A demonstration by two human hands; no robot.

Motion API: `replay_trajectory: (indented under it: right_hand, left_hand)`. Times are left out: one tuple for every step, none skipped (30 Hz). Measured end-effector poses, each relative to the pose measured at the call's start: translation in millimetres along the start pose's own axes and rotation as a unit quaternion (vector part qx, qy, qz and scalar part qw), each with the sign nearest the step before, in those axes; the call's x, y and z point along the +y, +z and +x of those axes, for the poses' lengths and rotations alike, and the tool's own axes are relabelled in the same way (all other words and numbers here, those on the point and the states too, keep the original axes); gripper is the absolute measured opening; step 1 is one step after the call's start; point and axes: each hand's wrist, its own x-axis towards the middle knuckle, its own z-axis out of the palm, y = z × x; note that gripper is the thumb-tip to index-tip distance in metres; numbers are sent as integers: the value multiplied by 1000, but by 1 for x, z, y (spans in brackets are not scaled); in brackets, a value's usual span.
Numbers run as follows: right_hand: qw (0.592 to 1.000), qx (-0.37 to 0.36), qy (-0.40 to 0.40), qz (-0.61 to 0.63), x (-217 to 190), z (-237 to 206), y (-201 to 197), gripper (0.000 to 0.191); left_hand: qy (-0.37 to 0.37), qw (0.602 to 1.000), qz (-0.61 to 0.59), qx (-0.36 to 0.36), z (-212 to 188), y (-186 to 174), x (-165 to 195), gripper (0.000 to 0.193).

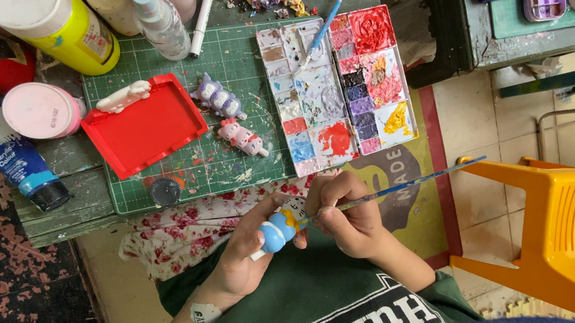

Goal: The person holds a small blue figurine in one hand and paints details on it with a fine brush, dipping the brush into a watercolor palette and rotating the figurine to paint different sides. They continue painting the figurine's body and face details throughout the episode.

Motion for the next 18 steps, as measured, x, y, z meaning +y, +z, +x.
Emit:
replay_trajectory:
  right_hand:
    - [1000, -1, -2, -3, 0, 0, 0, 15]
    - [1000, -2, -4, -6, 0, 0, 0, 15]
    - [1000, -3, -6, -9, 0, 0, 0, 14]
    - [1000, -1, -1, -4, 0, -1, 0, 14]
    - [1000, 1, 5, 2, 0, -1, 0, 14]
    - [1000, 3, 10, 7, 0, -2, 0, 14]
    - [1000, 3, 8, 3, 0, -2, -1, 14]
    - [1000, 2, 6, -1, 0, -2, -1, 13]
    - [1000, 1, 4, -5, 0, -2, -1, 13]
    - [1000, 5, 8, 2, 1, -2, -1, 13]
    - [1000, 9, 13, 9, 1, -2, 0, 13]
    - [1000, 13, 18, 16, 1, -2, 1, 13]
    - [999, 21, 22, 25, 1, -3, 1, 14]
    - [999, 29, 25, 34, 0, -3, 2, 14]
    - [998, 37, 28, 43, 0, -3, 2, 14]
    - [998, 32, 29, 42, 0, -3, 2, 15]
    - [998, 27, 29, 42, -1, -3, 1, 15]
    - [998, 22, 30, 41, -1, -2, 1, 16]
  left_hand:
    - [-1, 1000, 1, -1, -1, -1, 0, 95]
    - [-2, 1000, 0, -1, -1, -1, -1, 95]
    - [-2, 1000, -1, -1, -1, -1, -1, 95]
    - [-2, 1000, -2, -1, -1, -1, -2, 95]
    - [-2, 1000, -1, -2, -1, -2, -2, 95]
    - [-1, 1000, 1, -3, -1, -2, -2, 95]
    - [-1, 1000, 2, -4, -1, -3, -2, 95]
    - [-3, 1000, 2, -1, -1, -3, -2, 95]
    - [-4, 1000, 1, 3, -1, -3, -2, 95]
    - [-6, 1000, 1, 6, -1, -3, -2, 95]
    - [-8, 1000, 0, 7, -1, -3, -2, 96]
    - [-9, 1000, -1, 9, -1, -3, -2, 96]
    - [-11, 1000, -1, 11, -1, -2, -2, 96]
    - [-9, 1000, -3, 7, 0, -2, -2, 95]
    - [-6, 1000, -4, 4, 0, -1, -2, 95]
    - [-3, 1000, -5, 1, 0, -1, -2, 94]
    - [-1, 1000, -3, 3, 1, -1, -2, 94]
    - [1, 1000, 0, 4, 1, -1, -2, 94]
